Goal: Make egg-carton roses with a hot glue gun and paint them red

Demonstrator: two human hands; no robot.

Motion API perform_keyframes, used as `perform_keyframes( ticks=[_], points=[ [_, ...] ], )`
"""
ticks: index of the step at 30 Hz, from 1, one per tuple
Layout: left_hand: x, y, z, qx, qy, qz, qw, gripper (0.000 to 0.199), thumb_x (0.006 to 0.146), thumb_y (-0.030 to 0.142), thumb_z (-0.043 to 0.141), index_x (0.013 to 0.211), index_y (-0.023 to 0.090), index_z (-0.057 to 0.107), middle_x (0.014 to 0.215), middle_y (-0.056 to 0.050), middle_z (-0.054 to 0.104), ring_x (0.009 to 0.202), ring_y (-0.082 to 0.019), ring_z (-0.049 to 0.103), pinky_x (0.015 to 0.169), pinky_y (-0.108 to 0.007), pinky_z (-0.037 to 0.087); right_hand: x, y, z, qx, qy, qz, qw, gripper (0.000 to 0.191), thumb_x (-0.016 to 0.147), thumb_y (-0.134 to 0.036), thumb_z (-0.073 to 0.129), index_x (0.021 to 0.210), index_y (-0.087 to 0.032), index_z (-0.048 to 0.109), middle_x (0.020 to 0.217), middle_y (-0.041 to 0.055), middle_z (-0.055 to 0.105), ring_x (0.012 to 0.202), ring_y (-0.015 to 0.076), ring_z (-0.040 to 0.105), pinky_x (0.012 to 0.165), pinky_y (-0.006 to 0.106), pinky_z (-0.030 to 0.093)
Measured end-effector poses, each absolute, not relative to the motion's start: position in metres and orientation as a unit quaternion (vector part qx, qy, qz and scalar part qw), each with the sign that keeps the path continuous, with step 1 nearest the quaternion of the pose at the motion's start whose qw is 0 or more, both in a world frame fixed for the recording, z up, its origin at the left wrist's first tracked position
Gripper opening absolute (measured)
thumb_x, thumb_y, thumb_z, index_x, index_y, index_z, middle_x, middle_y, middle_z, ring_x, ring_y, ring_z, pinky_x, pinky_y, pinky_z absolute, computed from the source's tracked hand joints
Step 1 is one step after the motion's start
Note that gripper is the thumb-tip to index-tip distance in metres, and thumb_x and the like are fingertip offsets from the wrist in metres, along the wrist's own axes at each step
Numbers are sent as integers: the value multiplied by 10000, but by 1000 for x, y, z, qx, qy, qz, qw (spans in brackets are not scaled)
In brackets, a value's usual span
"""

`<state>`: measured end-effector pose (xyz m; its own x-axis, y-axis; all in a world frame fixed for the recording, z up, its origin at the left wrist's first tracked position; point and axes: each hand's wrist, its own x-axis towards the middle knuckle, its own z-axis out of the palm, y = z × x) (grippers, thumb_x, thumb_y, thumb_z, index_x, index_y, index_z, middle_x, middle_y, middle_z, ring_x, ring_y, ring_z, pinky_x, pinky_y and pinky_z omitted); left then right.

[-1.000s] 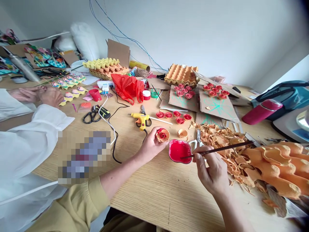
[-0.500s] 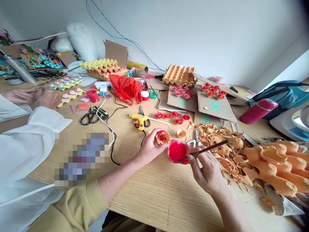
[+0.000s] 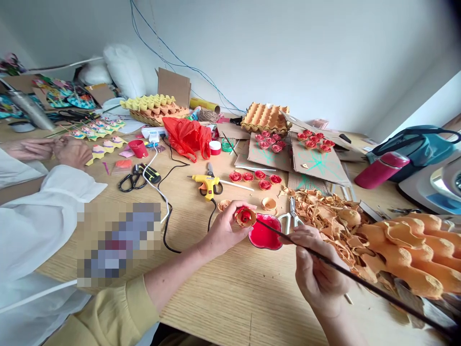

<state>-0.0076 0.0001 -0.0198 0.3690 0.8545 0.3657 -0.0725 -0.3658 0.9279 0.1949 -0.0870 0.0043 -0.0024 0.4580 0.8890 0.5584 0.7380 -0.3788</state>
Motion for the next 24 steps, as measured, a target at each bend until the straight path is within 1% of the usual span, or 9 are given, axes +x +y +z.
perform_keyframes(
  ticks=[3,6,9,12,15,17,20,24],
  points=[
    [-8,-3,-19,693,294,468,463,392,844,174,773,1206,218,630,1235,-82,715,1093,-197,695,976,-297,542,191,-89,7,-341,-740,-39,578,279,947,-80,591,1186,-206,659,891,64,744,787,227,732,846,485,604],
    [-8,-5,-16,708,297,459,447,383,851,168,762,1208,215,632,1227,-83,723,1094,-208,702,986,-316,545,189,-90,9,-341,-764,-40,547,320,921,-35,604,1197,-191,646,921,74,748,789,210,735,853,467,606],
    [-8,-7,-13,715,297,454,442,378,862,175,755,1215,213,626,1241,-89,731,1100,-216,712,1001,-330,547,187,-88,11,-342,-781,-55,519,341,924,-31,610,1225,-191,630,939,90,753,810,206,732,840,455,613],
    [-8,-8,-12,717,301,452,437,382,863,190,763,1217,216,623,1245,-90,735,1103,-221,717,999,-331,553,187,-87,13,-351,-788,-72,500,335,938,-43,593,1227,-207,634,906,78,758,781,201,727,818,438,619],
    [-9,-8,-13,719,301,452,434,379,862,197,764,1214,218,622,1246,-90,736,1098,-219,718,991,-327,553,186,-87,14,-356,-787,-68,499,323,940,-42,583,1217,-199,637,895,80,758,798,209,737,831,433,617],
    [-9,-7,-14,718,300,452,436,379,863,196,759,1216,217,622,1242,-89,735,1087,-215,719,980,-322,554,185,-88,15,-355,-780,-58,513,316,940,-44,580,1209,-201,632,901,80,760,812,213,742,849,441,616],
    [-9,-6,-16,706,304,457,448,383,858,205,763,1214,221,622,1222,-83,737,1075,-215,720,963,-318,558,183,-90,17,-348,-775,-56,525,290,941,-54,569,1180,-204,639,883,72,762,788,209,741,842,437,620],
    [-8,-6,-16,687,307,466,465,376,837,239,791,1174,222,627,1202,-84,737,1088,-226,711,965,-320,556,182,-93,20,-321,-790,-70,517,278,927,-43,568,1159,-172,652,888,84,762,770,195,736,826,412,624]
  ],
)
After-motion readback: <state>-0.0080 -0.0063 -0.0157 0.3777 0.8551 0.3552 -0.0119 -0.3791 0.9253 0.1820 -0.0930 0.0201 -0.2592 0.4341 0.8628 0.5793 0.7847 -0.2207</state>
